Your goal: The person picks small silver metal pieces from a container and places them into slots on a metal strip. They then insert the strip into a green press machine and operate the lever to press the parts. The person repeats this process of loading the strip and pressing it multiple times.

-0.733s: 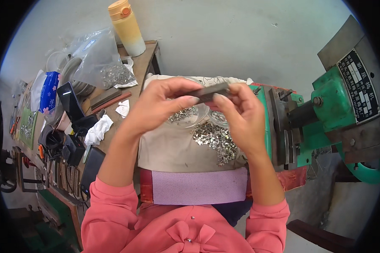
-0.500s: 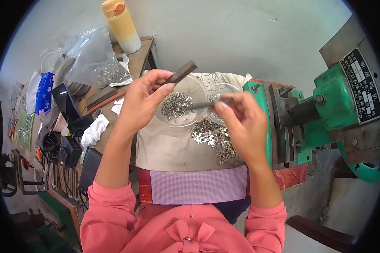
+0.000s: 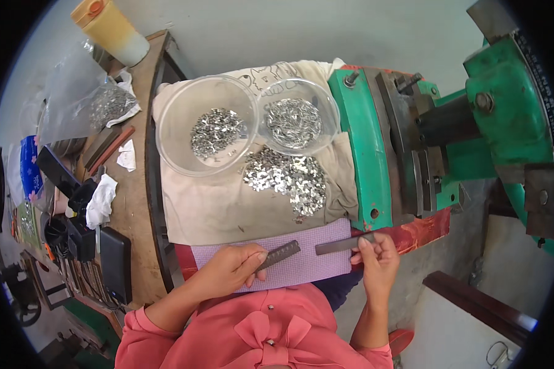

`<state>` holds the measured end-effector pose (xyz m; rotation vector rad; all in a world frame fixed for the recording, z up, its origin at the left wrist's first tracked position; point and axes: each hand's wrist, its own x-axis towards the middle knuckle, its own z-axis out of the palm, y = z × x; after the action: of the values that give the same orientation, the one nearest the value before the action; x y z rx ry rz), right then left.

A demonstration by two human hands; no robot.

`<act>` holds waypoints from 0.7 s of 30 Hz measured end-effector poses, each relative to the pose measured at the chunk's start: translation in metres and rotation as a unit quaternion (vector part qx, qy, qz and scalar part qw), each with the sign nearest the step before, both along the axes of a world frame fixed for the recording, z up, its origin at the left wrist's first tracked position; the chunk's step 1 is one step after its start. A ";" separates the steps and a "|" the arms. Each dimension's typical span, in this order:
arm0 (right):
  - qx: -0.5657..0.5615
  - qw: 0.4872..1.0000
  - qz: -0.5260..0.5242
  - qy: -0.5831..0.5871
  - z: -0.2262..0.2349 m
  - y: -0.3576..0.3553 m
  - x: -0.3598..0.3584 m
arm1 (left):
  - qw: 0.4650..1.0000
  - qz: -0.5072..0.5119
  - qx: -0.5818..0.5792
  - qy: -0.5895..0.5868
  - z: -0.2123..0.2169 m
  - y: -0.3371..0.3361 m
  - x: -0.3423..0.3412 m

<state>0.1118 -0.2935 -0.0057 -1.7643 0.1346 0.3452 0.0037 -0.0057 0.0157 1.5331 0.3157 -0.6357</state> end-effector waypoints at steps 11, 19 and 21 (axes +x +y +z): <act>-0.187 0.871 0.234 -0.390 0.030 0.068 -0.001 | 0.951 0.108 0.269 -0.110 0.002 0.006 -0.031; -0.153 0.754 0.438 -0.465 0.009 0.152 0.019 | 0.943 0.145 0.280 -0.109 0.005 0.010 -0.035; -0.154 0.736 0.462 -0.470 0.005 0.154 0.019 | 0.939 0.154 0.281 -0.129 0.008 0.015 -0.034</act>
<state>0.1312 -0.1393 -0.0009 -2.0171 -1.5411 0.0725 -0.0301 0.0094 0.0238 2.0316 0.5552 -0.0851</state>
